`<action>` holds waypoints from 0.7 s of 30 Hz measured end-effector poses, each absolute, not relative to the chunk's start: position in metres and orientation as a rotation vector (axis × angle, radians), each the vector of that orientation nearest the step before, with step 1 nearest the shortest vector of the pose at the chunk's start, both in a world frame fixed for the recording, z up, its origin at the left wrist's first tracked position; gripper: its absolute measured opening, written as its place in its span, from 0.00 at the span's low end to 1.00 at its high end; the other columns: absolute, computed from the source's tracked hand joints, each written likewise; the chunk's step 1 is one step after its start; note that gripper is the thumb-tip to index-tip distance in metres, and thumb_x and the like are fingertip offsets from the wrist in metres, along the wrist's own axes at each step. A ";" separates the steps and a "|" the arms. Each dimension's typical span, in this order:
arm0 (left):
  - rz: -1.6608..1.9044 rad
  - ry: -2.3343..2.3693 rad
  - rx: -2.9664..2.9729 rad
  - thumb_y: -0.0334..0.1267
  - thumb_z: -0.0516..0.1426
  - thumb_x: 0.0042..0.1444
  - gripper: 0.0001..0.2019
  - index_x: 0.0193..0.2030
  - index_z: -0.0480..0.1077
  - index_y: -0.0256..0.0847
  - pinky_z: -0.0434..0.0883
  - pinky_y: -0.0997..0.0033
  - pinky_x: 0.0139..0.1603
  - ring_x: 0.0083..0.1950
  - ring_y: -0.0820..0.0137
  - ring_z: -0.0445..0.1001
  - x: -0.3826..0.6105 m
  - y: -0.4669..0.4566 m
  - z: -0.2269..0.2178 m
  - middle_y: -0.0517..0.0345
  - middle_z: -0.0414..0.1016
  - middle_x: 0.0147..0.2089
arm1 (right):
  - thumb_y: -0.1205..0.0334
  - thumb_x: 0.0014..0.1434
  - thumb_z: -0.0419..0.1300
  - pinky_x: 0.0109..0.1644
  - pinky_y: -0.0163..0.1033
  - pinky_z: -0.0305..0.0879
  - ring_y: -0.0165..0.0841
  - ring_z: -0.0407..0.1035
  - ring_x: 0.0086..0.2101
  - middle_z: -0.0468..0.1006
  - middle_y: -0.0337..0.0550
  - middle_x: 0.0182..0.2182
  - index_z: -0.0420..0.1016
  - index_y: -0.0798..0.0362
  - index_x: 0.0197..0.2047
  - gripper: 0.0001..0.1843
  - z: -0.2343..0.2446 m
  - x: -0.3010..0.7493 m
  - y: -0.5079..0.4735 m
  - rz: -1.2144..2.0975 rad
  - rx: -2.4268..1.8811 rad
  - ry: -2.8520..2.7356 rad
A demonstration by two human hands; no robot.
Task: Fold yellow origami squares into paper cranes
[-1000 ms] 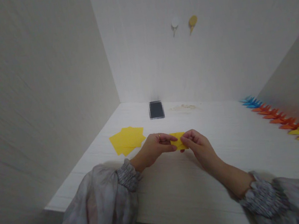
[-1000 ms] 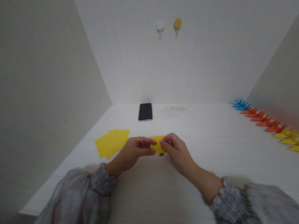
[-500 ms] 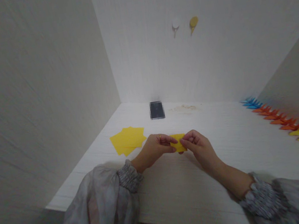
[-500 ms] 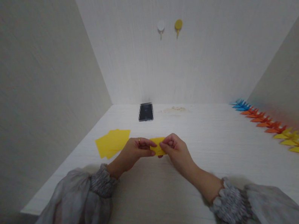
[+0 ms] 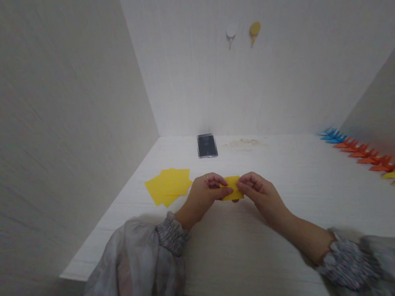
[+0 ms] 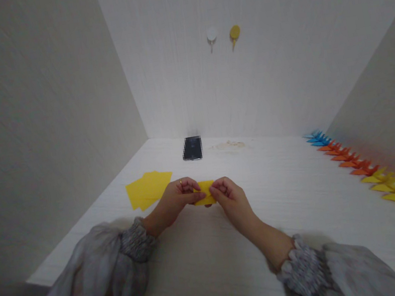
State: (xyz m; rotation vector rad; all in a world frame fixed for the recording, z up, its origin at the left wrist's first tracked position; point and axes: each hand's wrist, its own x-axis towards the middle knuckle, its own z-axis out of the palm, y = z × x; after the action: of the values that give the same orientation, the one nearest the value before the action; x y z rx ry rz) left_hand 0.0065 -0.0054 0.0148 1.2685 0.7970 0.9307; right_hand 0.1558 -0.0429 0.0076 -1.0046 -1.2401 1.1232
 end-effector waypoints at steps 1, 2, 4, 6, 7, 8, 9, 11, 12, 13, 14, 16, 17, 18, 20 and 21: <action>0.947 0.804 1.271 0.34 0.63 0.35 0.13 0.27 0.65 0.34 0.62 0.79 0.23 0.21 0.80 0.66 0.006 -0.005 0.015 0.63 0.69 0.21 | 0.56 0.48 0.59 0.29 0.36 0.66 0.28 0.68 0.23 0.72 0.36 0.22 0.64 0.53 0.28 0.10 0.007 0.157 -0.042 1.116 -1.024 -1.253; 0.968 0.815 1.282 0.34 0.63 0.35 0.13 0.27 0.64 0.34 0.62 0.79 0.23 0.20 0.81 0.65 0.006 -0.005 0.015 0.64 0.68 0.21 | 0.56 0.47 0.60 0.29 0.36 0.66 0.28 0.68 0.23 0.72 0.36 0.22 0.65 0.53 0.28 0.10 0.006 0.157 -0.041 1.112 -1.048 -1.265; 1.007 0.851 1.356 0.34 0.62 0.36 0.11 0.26 0.65 0.34 0.61 0.80 0.23 0.20 0.82 0.63 0.006 -0.005 0.014 0.65 0.66 0.19 | 0.56 0.45 0.61 0.28 0.36 0.66 0.28 0.68 0.23 0.71 0.36 0.21 0.65 0.53 0.27 0.11 0.004 0.159 -0.039 1.118 -1.087 -1.278; 1.025 0.888 1.473 0.33 0.61 0.38 0.08 0.25 0.65 0.35 0.59 0.81 0.22 0.20 0.82 0.60 0.007 -0.005 0.013 0.66 0.64 0.18 | 0.57 0.45 0.61 0.26 0.35 0.64 0.28 0.66 0.22 0.69 0.35 0.20 0.65 0.53 0.26 0.10 0.002 0.162 -0.036 1.124 -1.110 -1.294; 1.025 0.907 1.528 0.33 0.61 0.38 0.07 0.24 0.66 0.35 0.58 0.81 0.21 0.19 0.82 0.59 0.007 -0.005 0.012 0.67 0.63 0.18 | 0.57 0.45 0.60 0.25 0.34 0.62 0.27 0.65 0.21 0.68 0.34 0.19 0.64 0.53 0.25 0.09 0.002 0.163 -0.035 1.109 -1.129 -1.320; 1.021 0.921 1.568 0.33 0.60 0.39 0.06 0.24 0.66 0.36 0.57 0.81 0.21 0.19 0.82 0.59 0.008 -0.005 0.011 0.67 0.63 0.18 | 0.58 0.45 0.59 0.23 0.33 0.60 0.27 0.63 0.20 0.67 0.33 0.17 0.64 0.52 0.24 0.08 0.001 0.164 -0.033 1.079 -1.158 -1.360; 1.014 0.936 1.580 0.33 0.60 0.38 0.06 0.24 0.66 0.36 0.57 0.80 0.21 0.20 0.82 0.59 0.008 -0.005 0.009 0.66 0.63 0.18 | 0.60 0.45 0.59 0.22 0.32 0.58 0.26 0.61 0.19 0.66 0.33 0.16 0.64 0.52 0.22 0.08 0.001 0.166 -0.031 1.034 -1.196 -1.414; 1.026 0.984 1.583 0.33 0.60 0.37 0.07 0.24 0.66 0.36 0.56 0.80 0.21 0.20 0.81 0.58 0.008 -0.003 0.007 0.66 0.62 0.18 | 0.62 0.44 0.59 0.20 0.31 0.53 0.26 0.57 0.18 0.65 0.33 0.16 0.65 0.53 0.20 0.07 0.000 0.167 -0.026 0.929 -1.278 -1.526; 1.039 0.997 1.562 0.33 0.60 0.37 0.07 0.24 0.66 0.35 0.56 0.80 0.21 0.20 0.81 0.58 0.008 -0.002 0.006 0.66 0.62 0.18 | 0.62 0.44 0.58 0.20 0.31 0.52 0.26 0.56 0.18 0.64 0.34 0.15 0.65 0.53 0.19 0.07 0.000 0.167 -0.024 0.894 -1.305 -1.552; 1.054 1.011 1.542 0.33 0.60 0.37 0.07 0.24 0.66 0.35 0.56 0.80 0.21 0.20 0.81 0.58 0.008 -0.001 0.004 0.66 0.62 0.18 | 0.62 0.44 0.57 0.20 0.31 0.51 0.26 0.56 0.18 0.65 0.34 0.15 0.65 0.53 0.19 0.07 -0.001 0.166 -0.021 0.884 -1.317 -1.558; 1.066 1.009 1.531 0.33 0.60 0.37 0.07 0.24 0.66 0.35 0.56 0.80 0.21 0.20 0.81 0.58 0.007 0.001 0.003 0.66 0.62 0.18 | 0.62 0.44 0.57 0.19 0.31 0.51 0.26 0.56 0.18 0.65 0.34 0.15 0.65 0.53 0.19 0.07 -0.002 0.165 -0.018 0.891 -1.315 -1.544; 1.071 1.012 1.536 0.33 0.59 0.37 0.07 0.24 0.66 0.35 0.55 0.80 0.20 0.19 0.81 0.57 0.006 0.003 0.002 0.66 0.61 0.18 | 0.62 0.43 0.58 0.19 0.31 0.50 0.25 0.55 0.17 0.64 0.33 0.15 0.64 0.53 0.19 0.07 -0.004 0.164 -0.013 0.976 -1.289 -1.511; 1.081 1.024 1.544 0.33 0.59 0.37 0.06 0.24 0.66 0.35 0.55 0.80 0.21 0.20 0.81 0.57 0.006 0.005 0.002 0.66 0.61 0.18 | 0.61 0.42 0.58 0.19 0.31 0.50 0.25 0.55 0.17 0.64 0.33 0.14 0.63 0.53 0.18 0.08 -0.004 0.165 -0.009 1.024 -1.266 -1.467; 1.094 1.031 1.545 0.33 0.59 0.37 0.06 0.24 0.66 0.35 0.55 0.80 0.21 0.20 0.80 0.58 0.005 0.005 0.002 0.66 0.61 0.18 | 0.60 0.42 0.59 0.19 0.31 0.52 0.25 0.57 0.16 0.65 0.33 0.14 0.63 0.53 0.19 0.09 -0.004 0.165 -0.004 1.098 -1.229 -1.443; 1.124 1.034 1.516 0.32 0.59 0.38 0.06 0.24 0.66 0.36 0.55 0.79 0.21 0.20 0.80 0.58 0.005 0.006 0.002 0.67 0.61 0.18 | 0.56 0.42 0.60 0.22 0.33 0.58 0.27 0.62 0.18 0.69 0.37 0.16 0.65 0.55 0.21 0.11 -0.003 0.169 0.009 1.179 -1.192 -1.427; 1.132 1.026 1.487 0.32 0.59 0.38 0.06 0.24 0.66 0.36 0.56 0.79 0.22 0.20 0.80 0.59 0.005 0.006 0.003 0.67 0.61 0.18 | 0.55 0.41 0.60 0.24 0.35 0.60 0.29 0.64 0.20 0.71 0.40 0.17 0.66 0.55 0.22 0.12 -0.003 0.171 0.018 1.118 -1.202 -1.411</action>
State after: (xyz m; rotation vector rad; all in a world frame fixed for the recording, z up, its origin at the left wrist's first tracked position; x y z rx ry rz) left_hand 0.0049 0.0064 0.0026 1.4869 1.0259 1.1317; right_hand 0.1709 0.0182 -0.0025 -1.2024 -1.4114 1.1176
